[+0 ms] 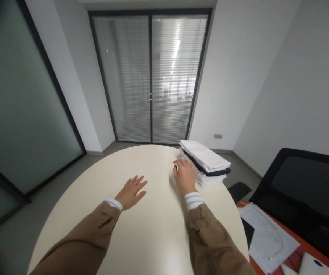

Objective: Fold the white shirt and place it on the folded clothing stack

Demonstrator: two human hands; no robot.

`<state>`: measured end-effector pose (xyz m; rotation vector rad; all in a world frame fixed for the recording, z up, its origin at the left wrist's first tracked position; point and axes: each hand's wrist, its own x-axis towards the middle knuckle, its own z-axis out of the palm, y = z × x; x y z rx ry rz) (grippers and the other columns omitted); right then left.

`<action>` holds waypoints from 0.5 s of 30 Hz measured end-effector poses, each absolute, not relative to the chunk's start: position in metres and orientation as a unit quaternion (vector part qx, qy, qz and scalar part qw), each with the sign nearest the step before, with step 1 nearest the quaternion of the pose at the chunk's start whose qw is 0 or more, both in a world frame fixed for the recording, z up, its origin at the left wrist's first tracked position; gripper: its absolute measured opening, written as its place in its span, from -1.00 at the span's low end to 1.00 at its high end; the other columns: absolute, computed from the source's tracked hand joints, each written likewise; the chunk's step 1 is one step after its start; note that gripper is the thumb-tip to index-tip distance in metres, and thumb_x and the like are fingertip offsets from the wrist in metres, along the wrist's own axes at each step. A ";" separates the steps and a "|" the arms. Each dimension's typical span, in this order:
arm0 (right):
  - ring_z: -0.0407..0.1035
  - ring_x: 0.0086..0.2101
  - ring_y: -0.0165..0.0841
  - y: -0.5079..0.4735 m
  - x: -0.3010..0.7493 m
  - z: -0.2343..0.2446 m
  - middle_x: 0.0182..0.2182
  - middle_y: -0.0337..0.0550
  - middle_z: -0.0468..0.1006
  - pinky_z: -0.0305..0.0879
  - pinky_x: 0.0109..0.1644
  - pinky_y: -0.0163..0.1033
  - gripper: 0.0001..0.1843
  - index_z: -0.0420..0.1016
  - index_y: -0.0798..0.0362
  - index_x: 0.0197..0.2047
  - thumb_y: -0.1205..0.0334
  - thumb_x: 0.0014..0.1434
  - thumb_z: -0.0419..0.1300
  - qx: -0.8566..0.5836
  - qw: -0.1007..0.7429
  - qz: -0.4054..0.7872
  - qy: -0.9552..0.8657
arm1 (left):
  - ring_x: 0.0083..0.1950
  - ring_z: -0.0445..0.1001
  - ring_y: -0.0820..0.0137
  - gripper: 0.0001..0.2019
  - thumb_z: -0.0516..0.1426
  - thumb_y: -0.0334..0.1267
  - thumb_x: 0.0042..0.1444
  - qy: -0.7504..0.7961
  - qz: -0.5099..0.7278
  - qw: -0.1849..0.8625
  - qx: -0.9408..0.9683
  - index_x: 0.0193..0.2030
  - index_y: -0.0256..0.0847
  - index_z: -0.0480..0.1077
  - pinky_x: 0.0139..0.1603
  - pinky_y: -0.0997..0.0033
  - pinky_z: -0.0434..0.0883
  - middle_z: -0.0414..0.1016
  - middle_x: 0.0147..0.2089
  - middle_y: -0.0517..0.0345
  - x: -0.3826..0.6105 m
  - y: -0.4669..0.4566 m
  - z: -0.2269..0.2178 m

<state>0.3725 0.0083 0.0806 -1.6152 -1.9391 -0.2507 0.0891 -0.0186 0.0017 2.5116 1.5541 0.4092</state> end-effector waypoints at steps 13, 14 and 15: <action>0.40 -0.12 -0.09 0.011 0.443 0.119 -0.12 0.17 0.57 0.19 -0.02 0.00 -0.58 0.57 0.14 -0.03 0.11 0.31 -0.02 -0.737 0.393 -0.161 -0.526 | 0.51 -0.10 0.02 -0.47 -0.05 0.06 0.34 0.519 0.146 0.089 0.837 0.38 -0.02 0.21 0.44 -0.16 -0.10 0.02 0.50 0.04 0.089 -0.018 0.000; 0.41 -0.14 -0.11 0.010 0.441 0.126 -0.12 0.16 0.58 0.22 -0.03 -0.04 -0.57 0.57 0.15 -0.03 0.08 0.31 -0.01 -0.711 0.435 -0.157 -0.529 | 0.51 -0.09 0.01 -0.47 -0.04 0.05 0.33 0.519 0.150 0.091 0.837 0.38 -0.03 0.22 0.44 -0.17 -0.10 0.03 0.49 0.04 0.089 -0.018 0.000; 0.42 -0.16 -0.13 0.007 0.438 0.134 -0.14 0.14 0.59 0.24 -0.05 -0.07 -0.56 0.57 0.16 -0.04 0.04 0.30 0.02 -0.683 0.478 -0.145 -0.532 | 0.51 -0.08 0.01 -0.47 -0.02 0.04 0.33 0.518 0.157 0.093 0.835 0.38 -0.03 0.22 0.44 -0.17 -0.10 0.05 0.49 0.03 0.089 -0.018 0.000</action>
